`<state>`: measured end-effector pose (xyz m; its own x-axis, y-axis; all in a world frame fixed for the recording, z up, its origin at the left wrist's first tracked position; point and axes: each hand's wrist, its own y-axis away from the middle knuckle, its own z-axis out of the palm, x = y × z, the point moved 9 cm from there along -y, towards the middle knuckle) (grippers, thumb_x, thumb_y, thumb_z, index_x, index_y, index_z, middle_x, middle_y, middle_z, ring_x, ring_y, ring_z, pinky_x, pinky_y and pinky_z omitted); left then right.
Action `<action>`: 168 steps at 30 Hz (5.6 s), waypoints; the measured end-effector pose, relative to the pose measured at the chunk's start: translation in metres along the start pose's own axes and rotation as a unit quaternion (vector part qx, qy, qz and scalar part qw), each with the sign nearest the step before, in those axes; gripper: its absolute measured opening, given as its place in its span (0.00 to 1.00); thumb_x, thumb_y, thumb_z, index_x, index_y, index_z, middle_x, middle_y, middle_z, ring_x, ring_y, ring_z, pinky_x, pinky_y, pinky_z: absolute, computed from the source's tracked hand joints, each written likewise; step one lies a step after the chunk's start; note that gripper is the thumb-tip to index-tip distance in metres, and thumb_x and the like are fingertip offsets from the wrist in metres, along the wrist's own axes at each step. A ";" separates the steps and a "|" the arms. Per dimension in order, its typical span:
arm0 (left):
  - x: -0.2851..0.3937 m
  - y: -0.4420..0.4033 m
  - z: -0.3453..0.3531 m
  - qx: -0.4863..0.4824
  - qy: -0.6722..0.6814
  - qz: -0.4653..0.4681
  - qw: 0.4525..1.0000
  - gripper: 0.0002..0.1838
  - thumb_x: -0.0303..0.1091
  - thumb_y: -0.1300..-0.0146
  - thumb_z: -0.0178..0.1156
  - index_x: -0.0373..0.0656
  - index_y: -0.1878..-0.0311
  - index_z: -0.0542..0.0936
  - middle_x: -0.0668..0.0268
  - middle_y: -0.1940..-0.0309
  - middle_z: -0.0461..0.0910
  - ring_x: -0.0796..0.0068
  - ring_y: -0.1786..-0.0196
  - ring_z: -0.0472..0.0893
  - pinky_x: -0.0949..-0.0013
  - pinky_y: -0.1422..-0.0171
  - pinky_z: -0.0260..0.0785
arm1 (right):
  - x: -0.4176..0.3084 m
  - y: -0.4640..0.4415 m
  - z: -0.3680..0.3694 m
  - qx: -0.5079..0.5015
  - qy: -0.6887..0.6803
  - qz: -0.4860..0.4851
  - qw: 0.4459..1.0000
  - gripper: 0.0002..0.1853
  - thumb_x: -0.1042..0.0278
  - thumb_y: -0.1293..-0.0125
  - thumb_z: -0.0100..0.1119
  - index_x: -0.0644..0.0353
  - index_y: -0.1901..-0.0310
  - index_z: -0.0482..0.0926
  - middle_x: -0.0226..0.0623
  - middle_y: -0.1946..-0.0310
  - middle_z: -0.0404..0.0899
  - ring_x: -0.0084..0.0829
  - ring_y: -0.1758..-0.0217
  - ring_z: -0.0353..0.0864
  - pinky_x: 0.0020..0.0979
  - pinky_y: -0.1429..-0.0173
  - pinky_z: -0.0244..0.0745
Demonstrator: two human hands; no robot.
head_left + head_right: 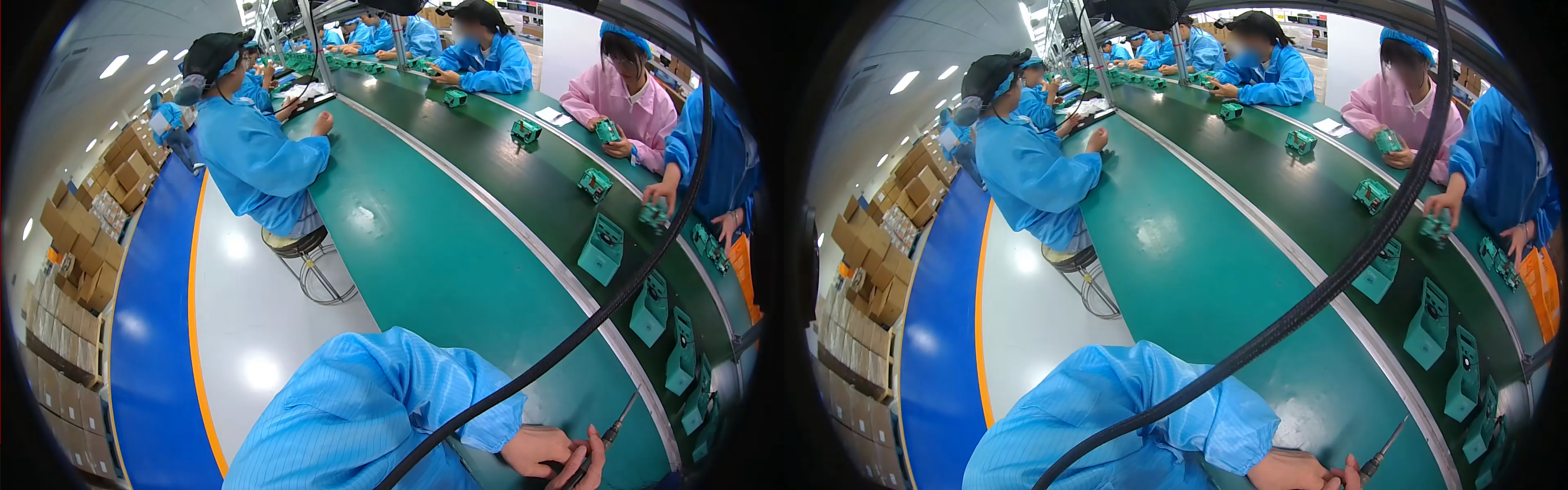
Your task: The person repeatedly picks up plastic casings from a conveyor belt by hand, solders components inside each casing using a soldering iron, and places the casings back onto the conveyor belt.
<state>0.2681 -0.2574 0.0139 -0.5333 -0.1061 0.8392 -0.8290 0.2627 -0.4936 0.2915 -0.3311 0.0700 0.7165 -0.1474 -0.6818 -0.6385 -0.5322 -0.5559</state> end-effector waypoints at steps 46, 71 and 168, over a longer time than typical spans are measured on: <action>0.017 0.014 -0.038 -0.102 -0.091 -0.066 0.988 0.11 0.22 0.47 0.68 0.38 0.58 0.86 0.53 0.61 0.83 0.53 0.60 0.85 0.60 0.57 0.78 | -0.002 -0.019 0.028 0.061 -0.018 -0.041 0.997 0.15 0.79 0.37 0.65 0.67 0.48 0.82 0.50 0.60 0.85 0.43 0.70 0.86 0.37 0.69 0.81; 0.023 0.022 -0.055 -0.106 -0.151 -0.078 0.980 0.17 0.23 0.44 0.69 0.37 0.49 0.82 0.45 0.50 0.80 0.41 0.47 0.80 0.52 0.41 0.72 | -0.016 -0.029 0.034 0.077 -0.045 -0.032 0.996 0.11 0.72 0.31 0.58 0.59 0.48 0.77 0.41 0.72 0.74 0.46 0.73 0.79 0.43 0.70 0.72; 0.048 0.024 -0.074 -0.064 -0.055 -0.024 0.996 0.19 0.30 0.38 0.69 0.35 0.45 0.79 0.50 0.44 0.73 0.48 0.44 0.78 0.56 0.42 0.75 | -0.027 -0.046 0.041 0.023 -0.005 0.022 0.999 0.15 0.79 0.36 0.63 0.67 0.47 0.82 0.42 0.72 0.82 0.36 0.74 0.83 0.32 0.68 0.77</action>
<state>0.2351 -0.1850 0.0590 -0.5142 -0.2238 0.8280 -0.8296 0.3749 -0.4138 0.2898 -0.2688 0.0947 0.6849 -0.1617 -0.7104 -0.6817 -0.4865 -0.5464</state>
